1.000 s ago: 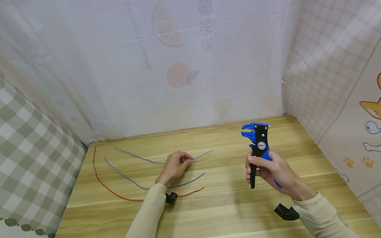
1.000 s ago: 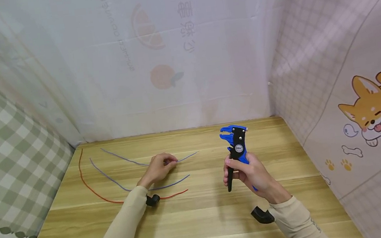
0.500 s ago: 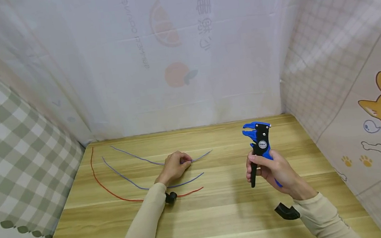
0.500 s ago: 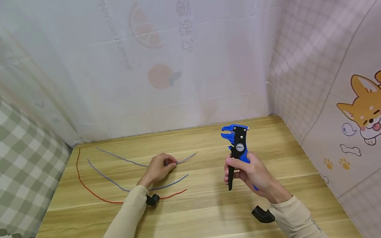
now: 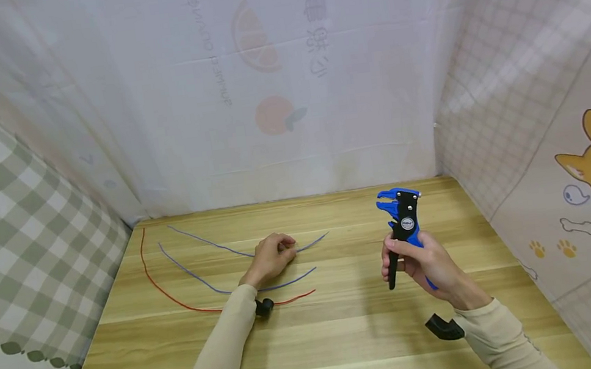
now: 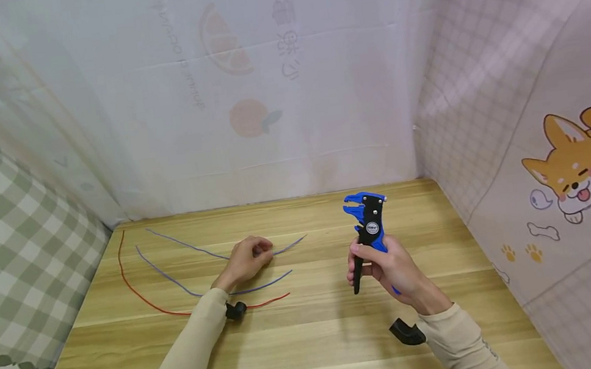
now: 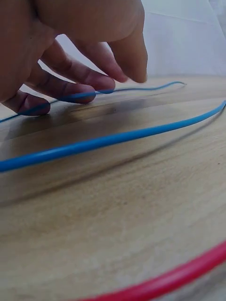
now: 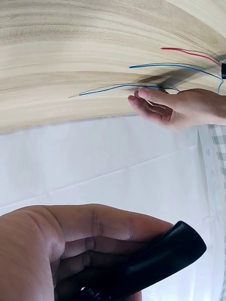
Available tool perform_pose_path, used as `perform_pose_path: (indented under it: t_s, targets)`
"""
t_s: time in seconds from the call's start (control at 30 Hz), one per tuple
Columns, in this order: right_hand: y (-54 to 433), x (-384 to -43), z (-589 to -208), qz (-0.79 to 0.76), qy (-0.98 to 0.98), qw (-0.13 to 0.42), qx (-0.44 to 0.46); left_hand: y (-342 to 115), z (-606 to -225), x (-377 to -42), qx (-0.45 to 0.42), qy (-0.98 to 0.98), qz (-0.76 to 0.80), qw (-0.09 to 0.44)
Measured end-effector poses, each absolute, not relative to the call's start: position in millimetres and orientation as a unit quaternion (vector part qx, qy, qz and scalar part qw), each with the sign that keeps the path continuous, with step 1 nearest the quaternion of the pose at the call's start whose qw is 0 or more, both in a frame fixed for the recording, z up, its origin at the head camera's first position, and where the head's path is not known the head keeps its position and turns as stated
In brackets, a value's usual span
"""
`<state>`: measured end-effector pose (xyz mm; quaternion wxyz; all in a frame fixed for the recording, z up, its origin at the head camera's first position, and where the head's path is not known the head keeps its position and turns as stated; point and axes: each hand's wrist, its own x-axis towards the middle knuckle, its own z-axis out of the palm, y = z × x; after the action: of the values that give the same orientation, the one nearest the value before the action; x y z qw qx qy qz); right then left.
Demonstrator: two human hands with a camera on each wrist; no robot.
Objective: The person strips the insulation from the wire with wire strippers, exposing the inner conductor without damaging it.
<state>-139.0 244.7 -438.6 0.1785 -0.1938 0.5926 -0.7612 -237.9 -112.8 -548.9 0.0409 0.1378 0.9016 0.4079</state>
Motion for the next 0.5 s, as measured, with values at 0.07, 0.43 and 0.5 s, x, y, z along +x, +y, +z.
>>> perform_pose_path:
  t_s: [0.07,0.43,0.5]
  targets:
    - [244,-139,-439,-0.761,0.594,0.177,-0.193,-115,-549,-237,0.139,0.897,0.419,0.033]
    - [244,-140,-443,-0.758,0.600,0.172,-0.189,-130,-540,-229,0.155,0.885,0.438,0.001]
    - [244,-140,-444,-0.758,0.600,0.171,-0.189,-133,-545,-229,0.173,0.883,0.435,-0.022]
